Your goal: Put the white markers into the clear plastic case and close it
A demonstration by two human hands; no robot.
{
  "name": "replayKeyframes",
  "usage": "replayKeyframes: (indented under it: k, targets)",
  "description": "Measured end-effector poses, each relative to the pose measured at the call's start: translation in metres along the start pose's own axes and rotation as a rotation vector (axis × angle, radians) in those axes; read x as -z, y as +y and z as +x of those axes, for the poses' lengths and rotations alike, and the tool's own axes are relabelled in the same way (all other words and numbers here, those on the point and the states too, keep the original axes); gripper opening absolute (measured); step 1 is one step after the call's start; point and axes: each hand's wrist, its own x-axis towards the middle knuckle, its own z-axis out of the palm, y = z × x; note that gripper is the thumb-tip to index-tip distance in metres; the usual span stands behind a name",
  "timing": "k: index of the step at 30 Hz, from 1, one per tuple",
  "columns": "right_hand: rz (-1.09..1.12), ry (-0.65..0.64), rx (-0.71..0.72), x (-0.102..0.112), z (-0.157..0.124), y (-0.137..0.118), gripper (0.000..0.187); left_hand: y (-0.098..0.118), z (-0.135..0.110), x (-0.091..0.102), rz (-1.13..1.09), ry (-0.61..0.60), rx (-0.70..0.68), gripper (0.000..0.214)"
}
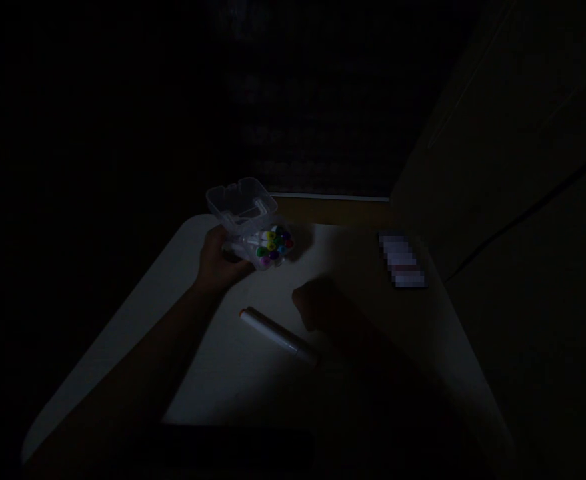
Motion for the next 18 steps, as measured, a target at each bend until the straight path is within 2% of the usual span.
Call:
replayKeyframes:
  k: [2,5,12,18]
  targets:
    - [0.003,-0.006,0.023,0.007,-0.004,0.006,0.026,0.001,0.001,0.001,0.011,-0.006,0.008,0.071]
    - [0.053,0.084,0.055,0.016,-0.009,0.018,0.024,0.001,0.002,0.001,0.014,-0.019,0.013,0.071]
    - [0.24,0.495,0.062,0.034,-0.021,0.034,0.027,-0.004,0.001,-0.001,-0.037,-0.02,-0.03,0.07]
    - [0.25,0.774,0.137,0.044,-0.041,0.038,0.023,-0.011,-0.005,-0.003,-0.009,-0.004,-0.018,0.072]
